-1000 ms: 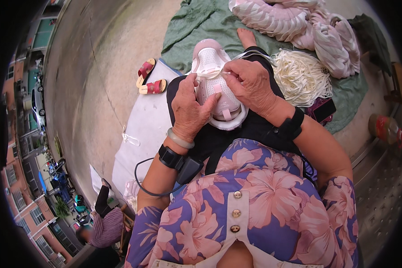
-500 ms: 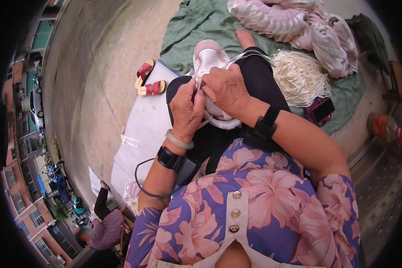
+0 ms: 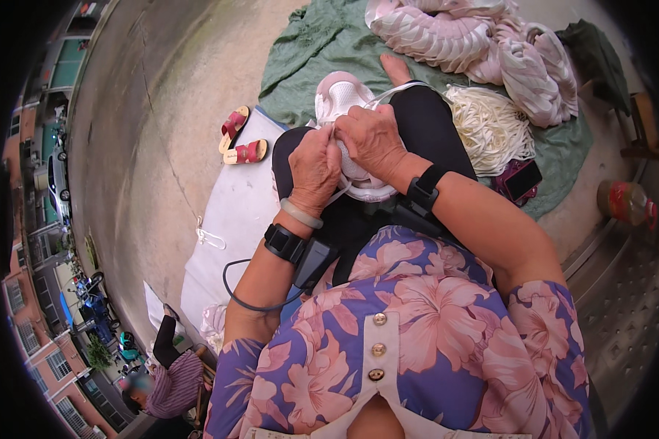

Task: The person is lacing a pair of pink and white sneakers while sitting on the ground outside.

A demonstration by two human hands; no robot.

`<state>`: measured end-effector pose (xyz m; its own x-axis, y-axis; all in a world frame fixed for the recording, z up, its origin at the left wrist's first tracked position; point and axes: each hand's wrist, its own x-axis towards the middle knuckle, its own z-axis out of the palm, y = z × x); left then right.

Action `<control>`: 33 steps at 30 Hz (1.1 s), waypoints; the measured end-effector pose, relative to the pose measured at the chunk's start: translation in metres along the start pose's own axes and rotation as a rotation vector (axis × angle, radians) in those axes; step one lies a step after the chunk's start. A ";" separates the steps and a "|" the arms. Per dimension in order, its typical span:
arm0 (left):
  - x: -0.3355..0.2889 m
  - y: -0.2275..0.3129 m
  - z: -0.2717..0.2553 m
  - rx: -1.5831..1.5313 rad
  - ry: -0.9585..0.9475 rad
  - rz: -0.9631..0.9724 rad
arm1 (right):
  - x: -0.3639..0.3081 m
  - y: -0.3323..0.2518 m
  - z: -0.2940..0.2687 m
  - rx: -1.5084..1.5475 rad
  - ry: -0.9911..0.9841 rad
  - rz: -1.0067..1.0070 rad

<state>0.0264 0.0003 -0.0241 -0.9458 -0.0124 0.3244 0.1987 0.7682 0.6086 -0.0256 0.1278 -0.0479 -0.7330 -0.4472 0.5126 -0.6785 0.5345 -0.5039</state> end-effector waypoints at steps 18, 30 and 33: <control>-0.009 -0.004 0.001 0.115 0.032 0.011 | -0.183 0.147 -0.215 -0.457 -0.236 0.395; -0.004 -0.008 -0.021 -0.138 0.083 -0.325 | -0.137 0.107 -0.161 -0.156 -0.449 0.461; 0.006 -0.019 -0.021 0.007 0.105 -0.310 | -0.082 0.071 -0.137 -0.093 -0.216 0.164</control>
<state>0.0228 -0.0279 -0.0182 -0.9292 -0.3125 0.1975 -0.0970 0.7216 0.6854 -0.0065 0.3009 -0.0305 -0.8326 -0.4863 0.2650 -0.5502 0.6713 -0.4966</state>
